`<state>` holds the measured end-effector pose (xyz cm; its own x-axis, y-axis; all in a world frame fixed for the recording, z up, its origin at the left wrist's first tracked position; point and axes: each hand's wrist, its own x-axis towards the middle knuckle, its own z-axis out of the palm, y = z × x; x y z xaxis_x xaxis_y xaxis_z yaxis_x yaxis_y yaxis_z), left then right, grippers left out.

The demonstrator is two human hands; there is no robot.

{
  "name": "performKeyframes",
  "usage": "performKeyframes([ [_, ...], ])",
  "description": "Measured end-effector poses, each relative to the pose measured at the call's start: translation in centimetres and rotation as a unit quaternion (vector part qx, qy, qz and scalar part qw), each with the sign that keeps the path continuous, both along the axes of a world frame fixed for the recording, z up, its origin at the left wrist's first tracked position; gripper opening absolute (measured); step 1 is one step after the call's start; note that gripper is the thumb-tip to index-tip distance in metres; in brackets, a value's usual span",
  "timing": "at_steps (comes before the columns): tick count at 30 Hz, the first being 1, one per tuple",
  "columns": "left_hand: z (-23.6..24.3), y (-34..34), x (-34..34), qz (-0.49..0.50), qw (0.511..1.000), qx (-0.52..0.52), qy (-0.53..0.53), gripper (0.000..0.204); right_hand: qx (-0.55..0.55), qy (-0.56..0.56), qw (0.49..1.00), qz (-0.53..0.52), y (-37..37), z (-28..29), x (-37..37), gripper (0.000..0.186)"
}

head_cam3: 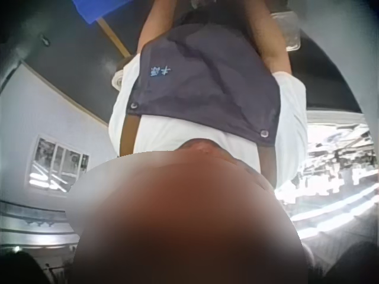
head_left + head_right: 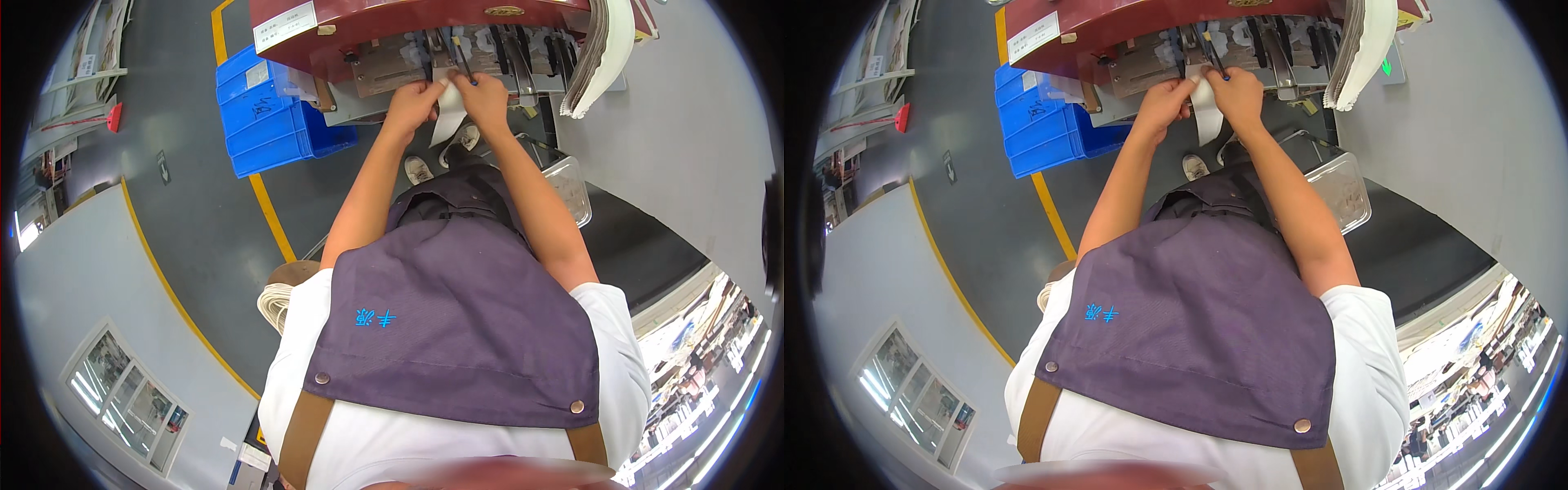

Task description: The recorder is using a machine to process white leather strips in a workshop environment.

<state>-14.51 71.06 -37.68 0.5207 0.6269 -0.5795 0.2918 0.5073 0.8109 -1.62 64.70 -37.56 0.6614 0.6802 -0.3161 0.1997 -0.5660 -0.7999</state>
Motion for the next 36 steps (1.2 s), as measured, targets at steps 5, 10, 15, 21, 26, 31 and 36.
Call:
performKeyframes([
  [5,-1.2,-1.0,-0.8,-0.001,0.999,0.054,-0.001,0.023,0.002,-0.054,0.998,0.023,-1.0,-0.2,-0.1,0.047],
  [10,-0.9,-1.4,0.3,0.086,0.995,0.053,0.028,0.030,-0.008,-0.045,0.998,0.033,-1.6,-0.4,-0.6,0.050],
  [15,-1.8,-0.5,-0.1,0.012,0.980,0.187,0.069,0.038,0.023,-0.107,0.993,0.047,-0.5,-1.4,-0.3,0.050],
  [21,-0.8,-0.1,1.1,0.034,0.953,0.252,0.166,0.044,-0.006,-0.080,0.996,0.033,0.5,-0.9,-0.2,0.045],
  [26,-1.0,-0.5,0.5,-0.011,0.961,0.241,0.134,0.047,0.002,-0.052,0.998,0.039,-0.3,-1.4,-0.4,0.050],
  [31,-0.8,-0.7,1.3,0.042,0.938,0.286,0.191,0.046,-0.033,-0.097,0.993,0.065,0.4,-0.9,0.3,0.040],
  [36,-2.0,-0.8,0.4,0.053,0.954,0.277,0.099,0.042,0.141,-0.324,0.923,0.150,-0.4,2.1,0.0,0.035],
])
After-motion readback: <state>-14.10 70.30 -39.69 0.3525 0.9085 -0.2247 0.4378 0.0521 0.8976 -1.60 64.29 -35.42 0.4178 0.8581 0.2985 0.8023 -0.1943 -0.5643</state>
